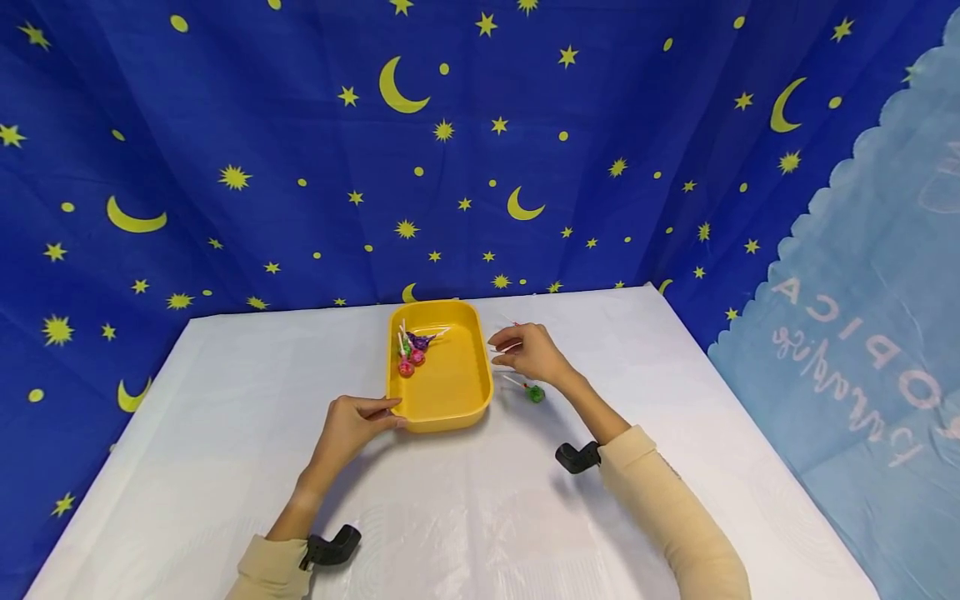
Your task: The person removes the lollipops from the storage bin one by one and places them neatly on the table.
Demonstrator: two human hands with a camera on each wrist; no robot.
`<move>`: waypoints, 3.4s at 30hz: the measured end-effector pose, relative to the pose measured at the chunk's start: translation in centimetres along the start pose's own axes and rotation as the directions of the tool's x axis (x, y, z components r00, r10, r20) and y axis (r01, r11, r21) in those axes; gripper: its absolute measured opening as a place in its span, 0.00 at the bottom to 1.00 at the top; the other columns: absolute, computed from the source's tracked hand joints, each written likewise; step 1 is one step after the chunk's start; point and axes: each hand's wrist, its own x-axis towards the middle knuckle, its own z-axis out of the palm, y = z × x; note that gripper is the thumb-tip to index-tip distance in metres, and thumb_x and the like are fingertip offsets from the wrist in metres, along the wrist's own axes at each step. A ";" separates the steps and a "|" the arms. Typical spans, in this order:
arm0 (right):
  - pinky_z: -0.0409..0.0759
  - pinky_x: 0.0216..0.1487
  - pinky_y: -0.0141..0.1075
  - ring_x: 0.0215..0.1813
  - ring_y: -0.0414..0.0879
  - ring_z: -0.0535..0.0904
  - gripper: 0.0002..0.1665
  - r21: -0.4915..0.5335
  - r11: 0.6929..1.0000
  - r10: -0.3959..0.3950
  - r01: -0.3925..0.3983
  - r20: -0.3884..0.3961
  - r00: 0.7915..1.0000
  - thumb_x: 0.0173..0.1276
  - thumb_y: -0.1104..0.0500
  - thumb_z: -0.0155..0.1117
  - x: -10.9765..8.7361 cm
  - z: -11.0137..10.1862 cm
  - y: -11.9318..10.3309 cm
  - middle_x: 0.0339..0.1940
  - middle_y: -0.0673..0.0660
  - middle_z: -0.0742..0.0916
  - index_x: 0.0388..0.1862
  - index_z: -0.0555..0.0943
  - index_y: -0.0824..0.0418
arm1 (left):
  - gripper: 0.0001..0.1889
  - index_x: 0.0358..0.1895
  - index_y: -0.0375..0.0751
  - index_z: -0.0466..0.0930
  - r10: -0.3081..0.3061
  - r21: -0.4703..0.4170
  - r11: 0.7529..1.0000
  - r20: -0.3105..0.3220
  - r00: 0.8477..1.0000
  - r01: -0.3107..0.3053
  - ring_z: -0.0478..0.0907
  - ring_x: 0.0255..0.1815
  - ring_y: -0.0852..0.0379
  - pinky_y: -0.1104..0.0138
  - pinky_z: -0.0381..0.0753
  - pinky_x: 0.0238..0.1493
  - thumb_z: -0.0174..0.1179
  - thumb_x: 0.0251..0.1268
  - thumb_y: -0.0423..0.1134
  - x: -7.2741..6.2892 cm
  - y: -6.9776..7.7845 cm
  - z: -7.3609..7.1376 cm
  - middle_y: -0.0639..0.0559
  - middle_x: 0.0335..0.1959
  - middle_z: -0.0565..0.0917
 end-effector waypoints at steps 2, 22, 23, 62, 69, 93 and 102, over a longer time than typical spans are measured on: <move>0.87 0.48 0.39 0.47 0.56 0.86 0.16 0.002 1.000 -0.004 0.004 0.019 1.000 0.58 0.69 0.72 0.8 0.2 -0.7 0.45 0.67 0.88 0.47 0.84 0.70 | 0.16 0.41 0.33 0.88 0.002 -0.002 1.000 -0.006 1.000 -0.002 0.87 0.40 0.47 0.70 0.87 0.39 0.76 0.46 0.32 0.0 0.0 -0.1 0.37 0.40 0.88; 0.88 0.46 0.38 0.44 0.54 0.87 0.19 0.040 0.994 0.099 -0.104 0.113 0.989 0.57 0.69 0.73 8.9 4.8 -4.4 0.43 0.67 0.88 0.48 0.83 0.74 | 0.15 0.41 0.31 0.88 0.060 0.002 0.998 0.016 0.998 -0.060 0.88 0.38 0.48 0.70 0.88 0.37 0.75 0.48 0.33 0.3 -0.1 0.2 0.36 0.39 0.88; 0.88 0.46 0.38 0.45 0.54 0.87 0.19 0.030 0.994 0.098 -0.102 0.119 0.988 0.57 0.68 0.73 9.1 5.1 -4.5 0.43 0.67 0.89 0.48 0.84 0.74 | 0.15 0.41 0.30 0.88 0.057 0.000 0.998 0.014 0.998 -0.057 0.88 0.38 0.48 0.70 0.88 0.37 0.75 0.48 0.33 0.2 -0.1 0.1 0.36 0.39 0.88; 0.81 0.32 0.28 0.29 0.43 0.78 0.14 -0.177 0.925 0.370 -0.335 0.234 0.899 0.58 0.64 0.73 11.8 8.6 -5.4 0.33 0.59 0.88 0.43 0.86 0.67 | 0.14 0.41 0.31 0.88 0.041 -0.027 0.999 0.012 0.999 -0.041 0.88 0.40 0.48 0.70 0.87 0.38 0.75 0.48 0.32 -0.1 -0.1 0.1 0.37 0.39 0.88; 0.84 0.33 0.28 0.32 0.45 0.79 0.12 -0.206 0.919 0.378 -0.336 0.228 0.897 0.57 0.63 0.75 12.0 9.4 -5.5 0.32 0.56 0.85 0.38 0.86 0.67 | 0.14 0.40 0.32 0.88 0.032 -0.004 0.999 0.017 0.999 -0.032 0.88 0.39 0.49 0.71 0.87 0.37 0.74 0.49 0.32 -0.2 -0.1 -0.1 0.39 0.39 0.88; 0.69 0.25 0.24 0.28 0.41 0.72 0.09 -0.366 0.898 0.341 -0.245 0.225 0.913 0.54 0.59 0.77 11.6 10.7 -5.0 0.22 0.50 0.82 0.25 0.86 0.64 | 0.14 0.42 0.31 0.88 0.019 0.000 1.000 0.031 0.999 -0.019 0.87 0.42 0.48 0.71 0.87 0.39 0.74 0.50 0.34 -0.8 -0.1 0.2 0.39 0.42 0.88; 0.72 0.27 0.25 0.30 0.43 0.74 0.08 -0.324 0.909 0.353 -0.261 0.270 0.896 0.55 0.61 0.77 11.8 10.1 -5.2 0.27 0.52 0.82 0.29 0.85 0.63 | 0.14 0.41 0.30 0.88 0.029 -0.021 0.999 0.011 1.000 -0.029 0.88 0.40 0.48 0.71 0.87 0.39 0.74 0.49 0.32 -0.4 -0.2 0.1 0.37 0.40 0.88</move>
